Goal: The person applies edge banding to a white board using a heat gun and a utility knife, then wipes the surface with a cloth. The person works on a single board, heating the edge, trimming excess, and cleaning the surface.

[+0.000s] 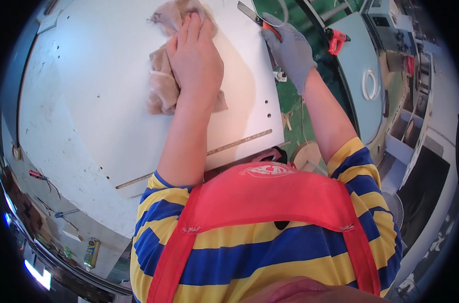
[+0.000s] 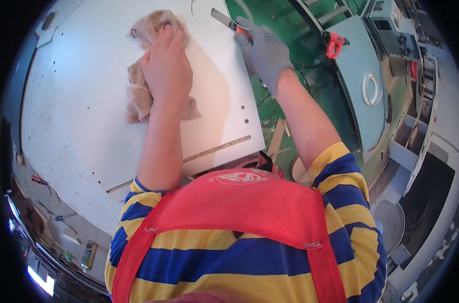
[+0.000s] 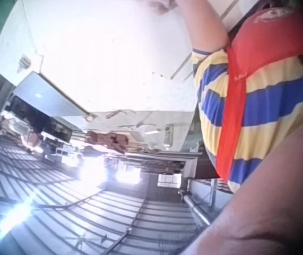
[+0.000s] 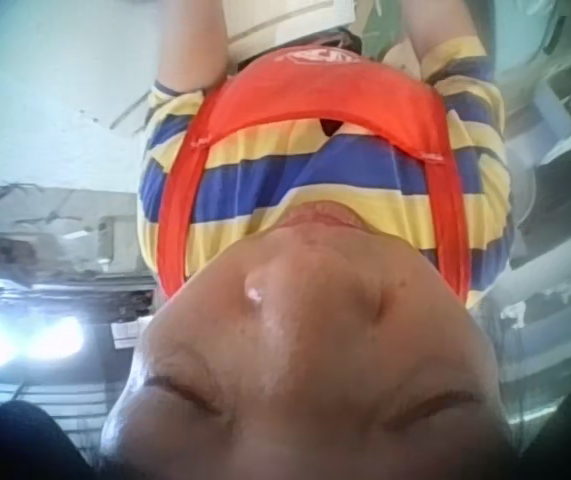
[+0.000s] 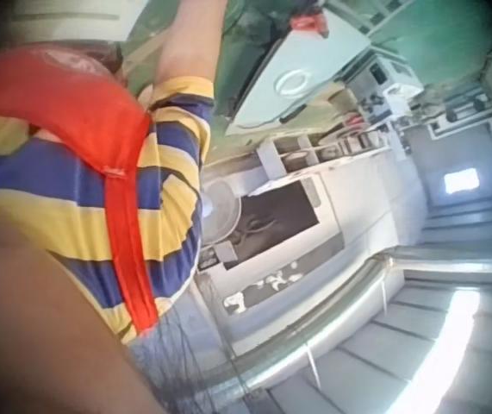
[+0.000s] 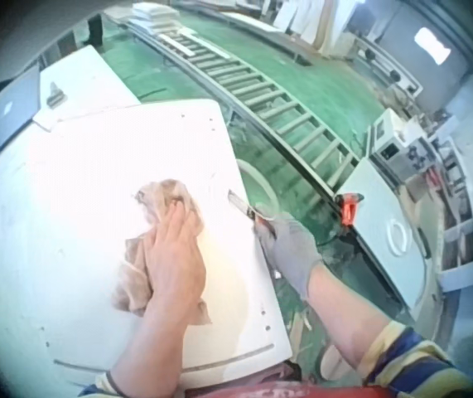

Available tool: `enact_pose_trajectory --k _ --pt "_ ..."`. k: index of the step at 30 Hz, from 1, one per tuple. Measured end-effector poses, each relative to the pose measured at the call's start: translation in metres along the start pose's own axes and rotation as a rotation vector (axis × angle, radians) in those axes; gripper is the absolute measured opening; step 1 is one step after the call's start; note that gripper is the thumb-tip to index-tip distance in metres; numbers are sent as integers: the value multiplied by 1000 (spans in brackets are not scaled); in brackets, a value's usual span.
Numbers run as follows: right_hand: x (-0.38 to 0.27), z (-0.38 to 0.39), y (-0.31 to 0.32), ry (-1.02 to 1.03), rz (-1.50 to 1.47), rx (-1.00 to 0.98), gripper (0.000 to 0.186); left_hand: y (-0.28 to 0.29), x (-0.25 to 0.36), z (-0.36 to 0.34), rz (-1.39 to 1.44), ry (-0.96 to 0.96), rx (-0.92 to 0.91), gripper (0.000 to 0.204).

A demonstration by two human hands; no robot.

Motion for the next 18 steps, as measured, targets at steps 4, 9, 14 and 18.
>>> enact_pose_trajectory --k 4,9,14,18 --pt "0 -52 -5 41 -11 48 43 1 4 0 4 11 -33 34" --pt "-7 -101 -9 40 8 -60 46 0 3 2 9 28 -57 32" --pt "-12 -120 -7 134 -14 80 41 2 6 3 100 39 -60 36" --pt "-19 -157 -12 92 46 24 37 0 5 3 136 39 -70 39"
Point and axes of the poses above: each hand's wrist, its own z-axis away from the middle knuckle, its own y-axis out of the back of the hand, x = y × z, the point moved 9 cm from there along -z, towards the middle knuckle, and after that the axes turned 6 degrees about z, right-handed, at the moved point
